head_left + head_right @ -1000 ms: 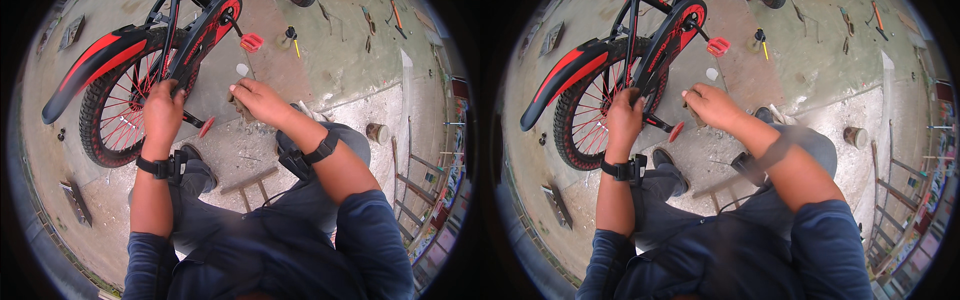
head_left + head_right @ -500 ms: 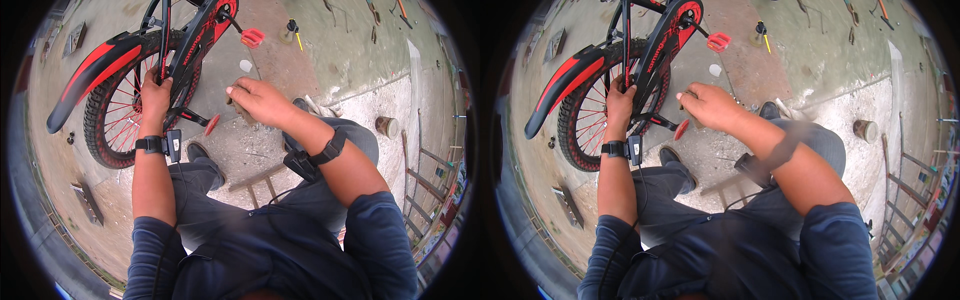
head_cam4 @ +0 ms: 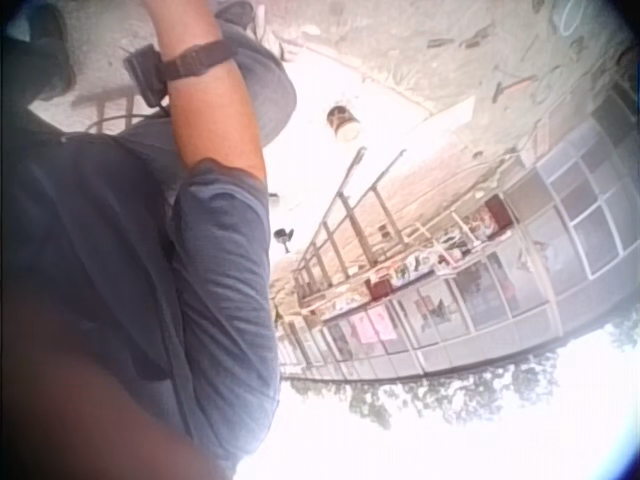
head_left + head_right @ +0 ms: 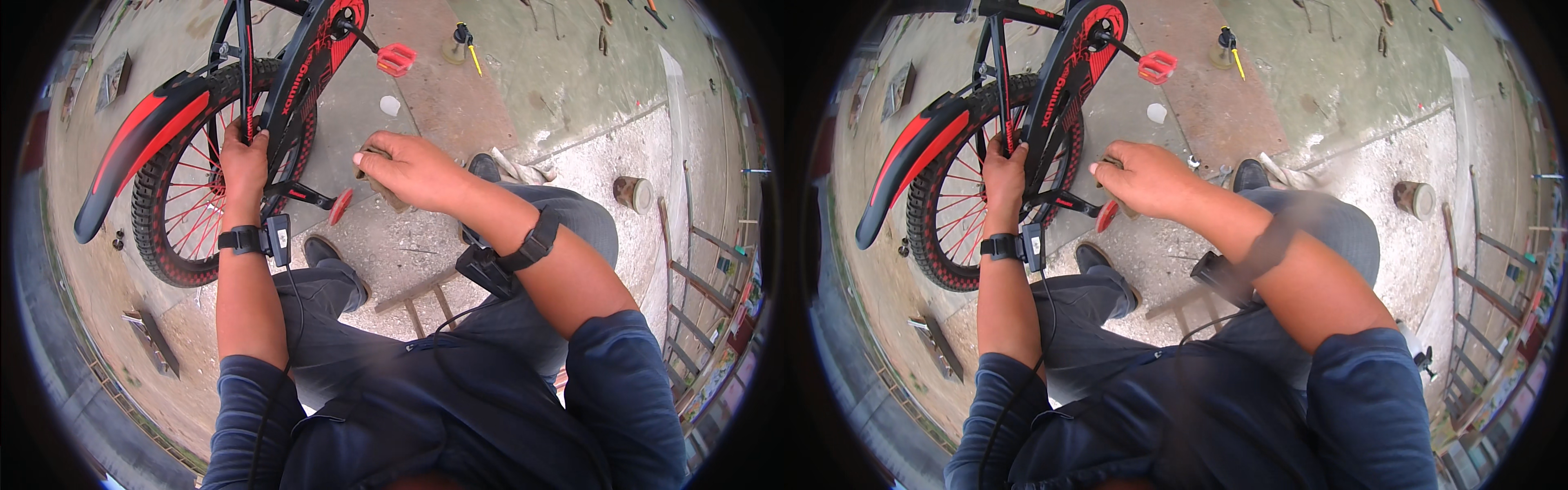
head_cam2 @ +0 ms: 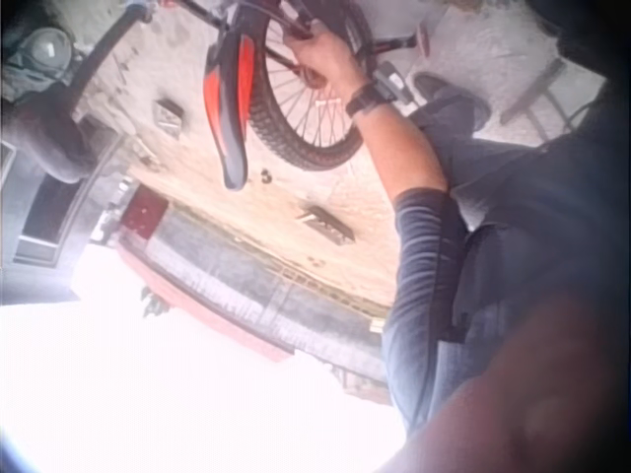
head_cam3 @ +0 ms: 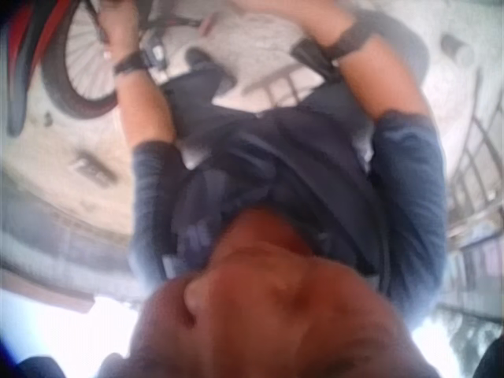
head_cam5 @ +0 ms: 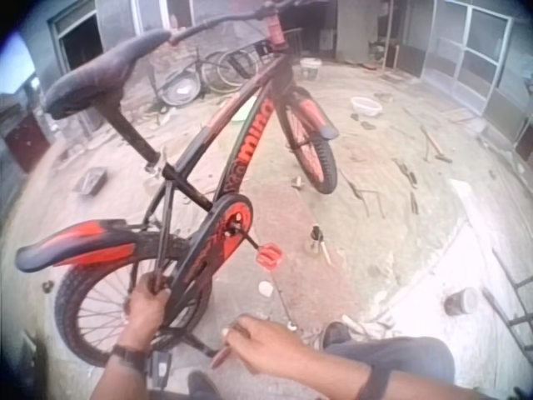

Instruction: The person wipes the frame, pedals, and rear wheel area of a black and red bicycle using a cloth. The person moves around the bike to reach different parts and continues wiping various surfaces.

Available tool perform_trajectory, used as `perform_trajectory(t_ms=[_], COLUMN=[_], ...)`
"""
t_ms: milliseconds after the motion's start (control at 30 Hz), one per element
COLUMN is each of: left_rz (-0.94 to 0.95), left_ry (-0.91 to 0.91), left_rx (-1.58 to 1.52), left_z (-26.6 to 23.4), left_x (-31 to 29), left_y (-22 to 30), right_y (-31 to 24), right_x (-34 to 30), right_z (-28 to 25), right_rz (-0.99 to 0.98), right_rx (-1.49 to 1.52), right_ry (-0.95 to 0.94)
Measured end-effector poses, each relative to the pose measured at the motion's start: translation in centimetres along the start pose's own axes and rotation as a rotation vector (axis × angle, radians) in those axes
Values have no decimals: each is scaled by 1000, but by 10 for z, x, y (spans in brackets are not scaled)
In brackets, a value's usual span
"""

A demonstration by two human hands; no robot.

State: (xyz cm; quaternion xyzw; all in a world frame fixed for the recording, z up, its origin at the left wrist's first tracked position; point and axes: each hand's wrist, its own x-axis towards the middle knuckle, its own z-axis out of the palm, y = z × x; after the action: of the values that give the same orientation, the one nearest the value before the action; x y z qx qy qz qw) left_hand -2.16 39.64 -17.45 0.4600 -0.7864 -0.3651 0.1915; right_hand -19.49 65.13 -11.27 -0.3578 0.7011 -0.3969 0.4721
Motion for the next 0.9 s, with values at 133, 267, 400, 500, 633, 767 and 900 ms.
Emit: perform_trajectory(t_ms=[133, 267, 400, 500, 633, 767, 900], left_rz=[107, 76, 101, 72, 140, 139, 163], left_ry=[99, 93, 101, 118, 144, 110, 107], left_rx=[82, 108, 225, 241, 327, 203, 234], left_z=[2, -1, -3, -3, -3, -3, -3], left_x=[0, -2, -7, -9, -10, -12, -14], left_y=[-2, 2, 10, 14, 16, 15, 18], right_y=[12, 33, 47, 52, 51, 55, 57], right_x=[3, 16, 64, 118, 183, 216, 224], right_z=[4, 0, 10, 21, 32, 36, 42], right_rz=[-75, 170, 277, 233, 240, 238, 288], right_rx=[-37, 130, 575, 815, 1130, 1177, 1209], right_ry=[64, -25, 131, 234, 293, 248, 281])
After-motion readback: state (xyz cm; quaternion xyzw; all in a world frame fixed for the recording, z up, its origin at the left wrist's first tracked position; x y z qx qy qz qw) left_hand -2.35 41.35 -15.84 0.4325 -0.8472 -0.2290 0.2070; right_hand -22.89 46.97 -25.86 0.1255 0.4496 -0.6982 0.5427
